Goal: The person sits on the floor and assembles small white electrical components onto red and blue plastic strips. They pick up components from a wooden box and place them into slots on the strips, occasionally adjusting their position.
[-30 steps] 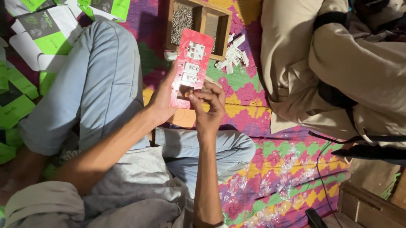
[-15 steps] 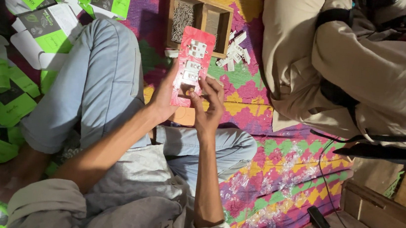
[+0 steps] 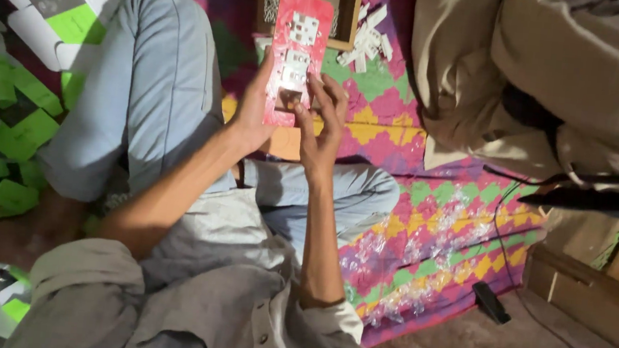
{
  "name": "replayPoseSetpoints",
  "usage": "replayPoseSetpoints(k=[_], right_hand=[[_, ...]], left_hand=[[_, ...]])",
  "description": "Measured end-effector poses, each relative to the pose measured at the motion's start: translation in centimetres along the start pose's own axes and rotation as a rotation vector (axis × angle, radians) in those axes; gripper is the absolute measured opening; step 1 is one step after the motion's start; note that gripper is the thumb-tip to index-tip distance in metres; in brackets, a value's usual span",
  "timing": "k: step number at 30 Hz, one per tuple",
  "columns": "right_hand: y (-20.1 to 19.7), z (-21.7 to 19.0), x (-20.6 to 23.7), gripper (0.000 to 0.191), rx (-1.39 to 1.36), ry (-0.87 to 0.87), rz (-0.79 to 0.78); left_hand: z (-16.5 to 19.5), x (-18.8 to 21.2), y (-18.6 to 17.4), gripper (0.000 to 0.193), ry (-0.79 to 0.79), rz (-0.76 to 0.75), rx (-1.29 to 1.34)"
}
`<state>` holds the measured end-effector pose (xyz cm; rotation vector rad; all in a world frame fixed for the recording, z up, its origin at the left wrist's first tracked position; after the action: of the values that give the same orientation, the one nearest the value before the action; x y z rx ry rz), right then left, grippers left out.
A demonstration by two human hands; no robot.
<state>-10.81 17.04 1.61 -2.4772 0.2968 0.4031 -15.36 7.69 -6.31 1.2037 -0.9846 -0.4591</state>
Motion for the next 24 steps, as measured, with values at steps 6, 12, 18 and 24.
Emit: replayPoseSetpoints(k=[6, 12, 18, 24], right_hand=[[0.4, 0.5, 0.4, 0.026, -0.230, 0.131, 0.075], [-0.4, -2.0, -0.5, 0.023, 0.036, -0.063, 0.036], [-0.1, -0.8, 0.3, 0.037, -0.079, 0.039, 0.031], [-0.3, -0.8, 0.5, 0.043, -0.094, 0.061, 0.031]], left_hand=[[0.3, 0.5, 0.1, 0.065, 0.009, 0.023, -0.051], [0.4, 1.0, 0.6, 0.067, 0.039, -0.014, -0.101], [0.1, 1.2, 0.6, 0.067, 0.009, 0.014, -0.117], [0.2, 1.2, 1.0, 0.065, 0.010, 0.010, -0.098]])
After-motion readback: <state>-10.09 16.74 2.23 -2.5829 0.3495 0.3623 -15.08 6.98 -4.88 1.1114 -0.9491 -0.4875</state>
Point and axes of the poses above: each hand's wrist, its own x-axis away from the middle knuckle, its own y-axis out of the palm, z = x × y, the point moved 9 cm from there along -x, towards the middle knuckle, and after that the axes turned 14 degrees about -y, right-handed, at the moved point
